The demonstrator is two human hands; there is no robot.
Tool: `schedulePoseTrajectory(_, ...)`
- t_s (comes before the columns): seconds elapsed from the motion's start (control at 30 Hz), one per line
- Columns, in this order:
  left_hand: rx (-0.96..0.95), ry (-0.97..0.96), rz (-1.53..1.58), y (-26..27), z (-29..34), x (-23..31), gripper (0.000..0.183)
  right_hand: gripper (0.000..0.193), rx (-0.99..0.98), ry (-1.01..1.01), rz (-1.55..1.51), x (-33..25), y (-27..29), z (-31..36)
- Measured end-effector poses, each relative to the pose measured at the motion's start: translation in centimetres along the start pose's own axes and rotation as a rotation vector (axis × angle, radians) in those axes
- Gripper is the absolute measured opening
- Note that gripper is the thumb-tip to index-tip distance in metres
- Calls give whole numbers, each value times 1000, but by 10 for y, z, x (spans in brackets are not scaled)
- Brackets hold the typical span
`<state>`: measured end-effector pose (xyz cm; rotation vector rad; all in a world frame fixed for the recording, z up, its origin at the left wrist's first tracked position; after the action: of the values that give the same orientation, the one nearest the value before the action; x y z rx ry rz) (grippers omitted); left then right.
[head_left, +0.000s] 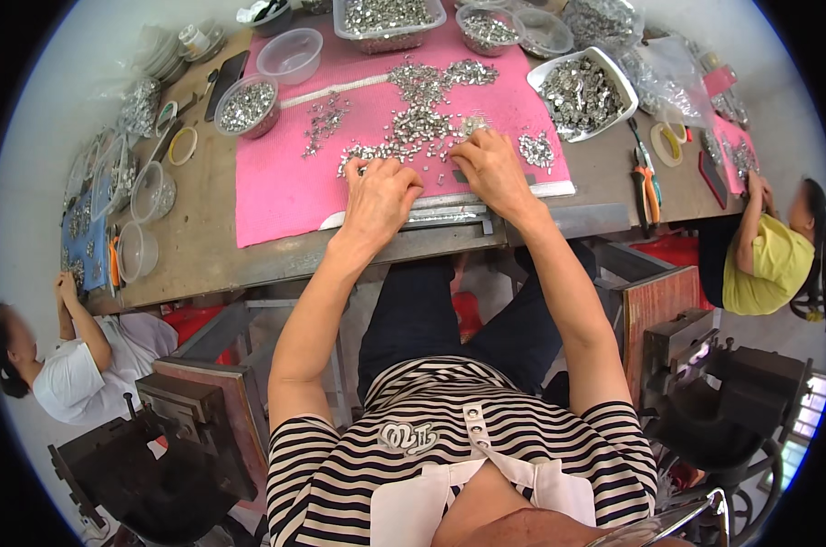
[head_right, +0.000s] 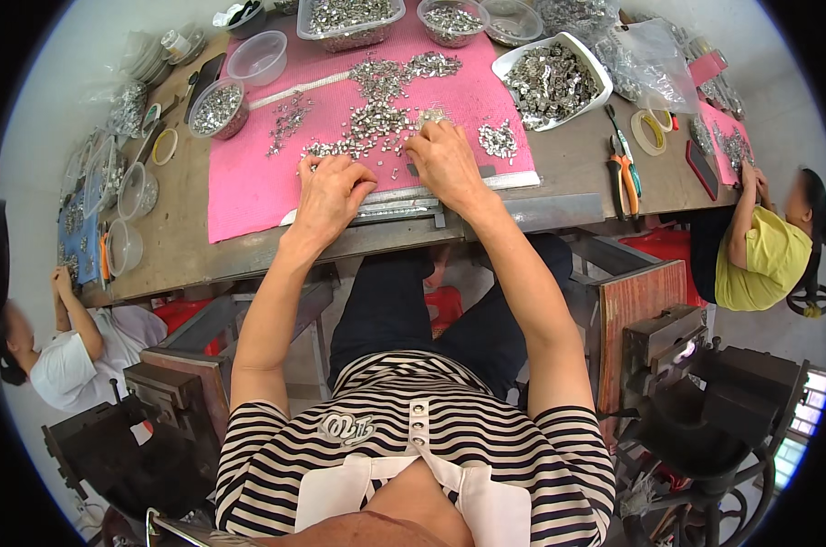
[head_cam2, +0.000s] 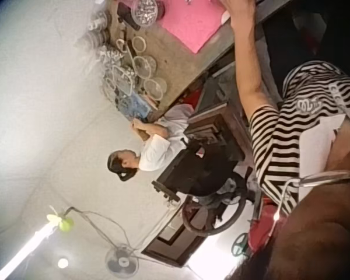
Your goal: The person places small metal pieces into a metal holder by hand, fits the holder into a press machine, and turns the wheel to press the pieces.
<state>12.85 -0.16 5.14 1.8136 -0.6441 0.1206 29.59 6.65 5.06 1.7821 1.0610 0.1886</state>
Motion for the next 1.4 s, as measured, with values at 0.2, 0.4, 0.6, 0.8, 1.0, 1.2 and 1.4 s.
schedulePoseTrajectory(0.2, 31, -8, -8, -3, 2, 0, 5, 7, -6, 64, 136, -9, -4, -4)
schedulePoseTrajectory(0.4, 5, 79, 288, 1, 7, 12, 4, 5, -19, 12, 12, -3, -4, -2)
schedulePoseTrajectory(0.6, 73, 55, 435, 1, 16, 36, 5, 9, -79, 3, 21, -6, 0, 1)
schedulePoseTrajectory(0.8, 132, 77, 452, 1, 21, 34, 6, 8, -124, -369, -515, -13, 22, 36)
schedulePoseTrajectory(1.0, 139, 110, 482, -5, 22, 36, 6, 9, -9, -290, -559, -29, 21, 65)
schedulePoseTrajectory(1.2, 159, 93, 468, -4, 23, 37, 6, 9, 16, -221, -524, -35, 23, 65)
schedulePoseTrajectory(1.4, 155, 78, 434, -7, 22, 40, 6, 10, 68, -120, -362, -46, 27, 63)
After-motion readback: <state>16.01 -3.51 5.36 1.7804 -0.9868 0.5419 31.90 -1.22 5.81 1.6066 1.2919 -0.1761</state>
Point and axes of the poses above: each hand's wrist, its own z-axis away from the middle knuckle, its own y-axis out of the back of the hand, x = y × z, the point moved 6 cm from there along -z, towards the middle knuckle, and after that the axes turned 2 degrees about -x, right-handed, at the moved point
